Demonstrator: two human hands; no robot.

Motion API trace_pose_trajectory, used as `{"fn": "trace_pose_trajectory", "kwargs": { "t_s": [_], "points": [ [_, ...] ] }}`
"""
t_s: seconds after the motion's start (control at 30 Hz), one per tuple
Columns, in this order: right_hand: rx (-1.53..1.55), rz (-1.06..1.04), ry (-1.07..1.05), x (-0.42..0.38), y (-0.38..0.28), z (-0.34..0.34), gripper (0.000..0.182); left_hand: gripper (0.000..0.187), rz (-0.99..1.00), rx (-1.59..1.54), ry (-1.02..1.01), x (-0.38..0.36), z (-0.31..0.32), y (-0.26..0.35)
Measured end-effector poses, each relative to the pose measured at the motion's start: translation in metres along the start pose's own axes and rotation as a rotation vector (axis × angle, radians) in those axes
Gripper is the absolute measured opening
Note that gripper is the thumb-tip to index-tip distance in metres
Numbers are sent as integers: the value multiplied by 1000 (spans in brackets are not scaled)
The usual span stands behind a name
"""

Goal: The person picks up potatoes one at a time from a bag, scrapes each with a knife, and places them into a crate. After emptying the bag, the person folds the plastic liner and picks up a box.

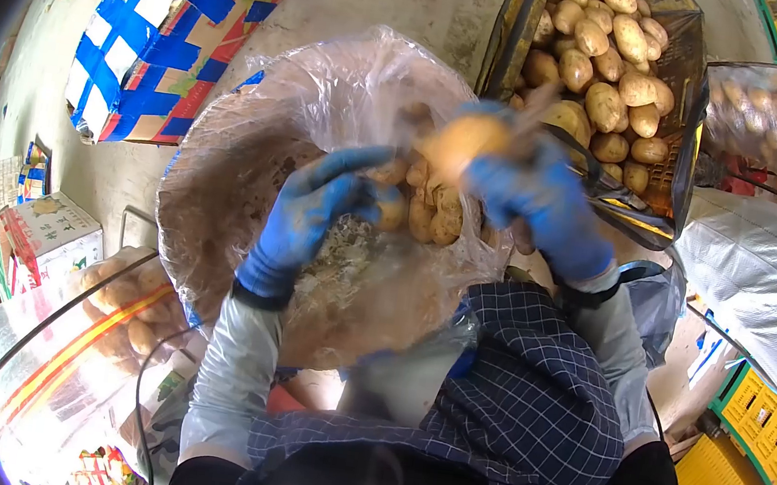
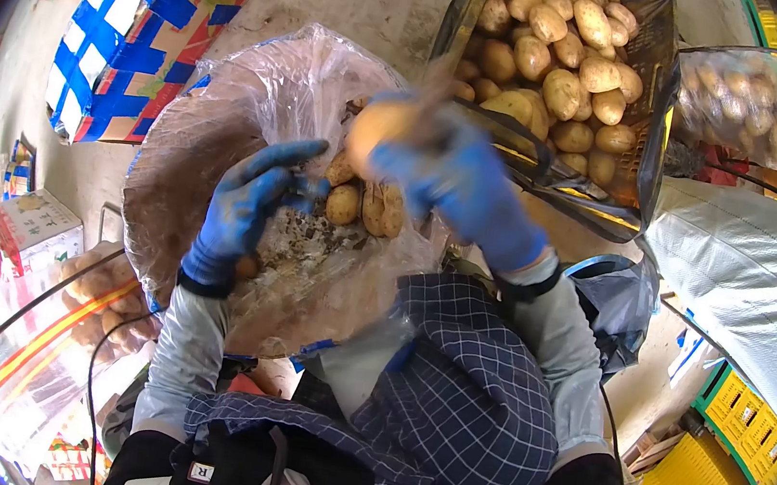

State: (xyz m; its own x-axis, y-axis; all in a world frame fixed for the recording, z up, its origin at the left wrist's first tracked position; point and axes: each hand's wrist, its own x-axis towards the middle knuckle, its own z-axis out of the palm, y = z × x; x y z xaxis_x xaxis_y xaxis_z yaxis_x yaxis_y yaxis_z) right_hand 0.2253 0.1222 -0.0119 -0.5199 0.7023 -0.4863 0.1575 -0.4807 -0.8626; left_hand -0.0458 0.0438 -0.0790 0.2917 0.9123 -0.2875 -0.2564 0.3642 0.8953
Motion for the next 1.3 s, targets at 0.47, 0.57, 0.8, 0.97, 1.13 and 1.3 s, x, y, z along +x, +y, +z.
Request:
{"fn": "trace_pose_trajectory", "kwargs": {
  "t_s": [0.47,0.57,0.8,0.97,1.13,1.3],
  "points": [
    [332,-303,258,15,56,-62,47,42,65,1341,339,42,-5,-105],
    [284,-269,266,16,52,-48,44,44,-203,1450,328,68,-17,-156],
    [-15,-232,324,-1,24,-31,35,42,-132,-42,219,55,-51,-141],
    [-599,-320,257,6,35,4,31,58,-176,-275,156,11,-21,-48],
    [-885,-534,176,19,52,26,35,45,-48,-119,142,-21,23,5],
    [-1063,-598,117,15,54,36,28,57,-34,-95,304,-28,41,8]
  ]
}}
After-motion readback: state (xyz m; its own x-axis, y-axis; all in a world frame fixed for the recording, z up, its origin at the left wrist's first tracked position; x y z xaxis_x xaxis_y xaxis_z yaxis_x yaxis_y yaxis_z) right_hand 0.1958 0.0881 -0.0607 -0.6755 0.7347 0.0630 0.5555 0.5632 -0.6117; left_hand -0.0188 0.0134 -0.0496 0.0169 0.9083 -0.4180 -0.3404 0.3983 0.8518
